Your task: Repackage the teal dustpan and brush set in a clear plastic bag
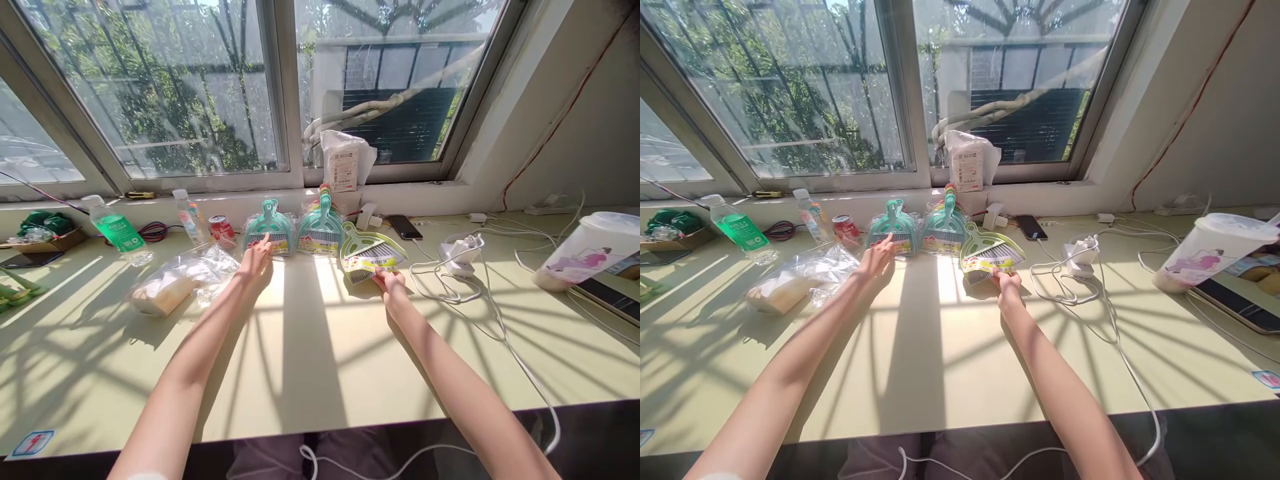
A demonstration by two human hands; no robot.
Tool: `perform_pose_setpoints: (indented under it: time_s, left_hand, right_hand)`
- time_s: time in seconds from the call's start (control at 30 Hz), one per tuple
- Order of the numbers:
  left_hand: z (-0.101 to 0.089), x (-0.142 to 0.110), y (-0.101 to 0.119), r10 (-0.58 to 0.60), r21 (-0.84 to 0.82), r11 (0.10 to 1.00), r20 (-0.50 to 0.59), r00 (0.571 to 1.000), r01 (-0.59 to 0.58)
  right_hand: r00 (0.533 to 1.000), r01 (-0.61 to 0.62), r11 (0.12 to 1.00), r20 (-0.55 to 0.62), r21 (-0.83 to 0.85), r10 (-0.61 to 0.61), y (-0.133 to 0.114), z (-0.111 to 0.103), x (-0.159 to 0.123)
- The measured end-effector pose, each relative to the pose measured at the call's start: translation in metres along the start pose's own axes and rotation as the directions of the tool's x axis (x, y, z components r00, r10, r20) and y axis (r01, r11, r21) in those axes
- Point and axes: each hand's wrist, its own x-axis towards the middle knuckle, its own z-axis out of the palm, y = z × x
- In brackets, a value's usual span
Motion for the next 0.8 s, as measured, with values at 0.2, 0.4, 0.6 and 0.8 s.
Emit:
perform_pose_setpoints:
  time_s: [0.2,0.4,0.6,0.8]
  left_hand:
    - [-0.017,-0.011,0.003,0.104,0.167,0.978,0.127,0.986,-0.124]
    - [0.008,-0.005,0.073,0.356,0.117,0.921,0.126,0.926,-0.37]
    - [0.054,0.053,0.135,0.169,0.053,0.983,0.147,0.975,-0.178]
    - [0.081,0.12,0.135,0.045,0.022,0.999,0.071,0.996,-0.047]
  right_hand:
    - [0.999,0.033,0.999,0.003,-0.026,-0.033,0.001,-0.003,0.005]
    - [0.998,0.055,0.998,0.026,-0.04,-0.054,0.006,-0.004,0.007]
    - [0.999,-0.034,0.994,-0.031,-0.104,0.031,0.006,-0.005,0.01]
    - [0.997,0.02,0.986,0.071,-0.165,-0.008,0.019,-0.006,0.022]
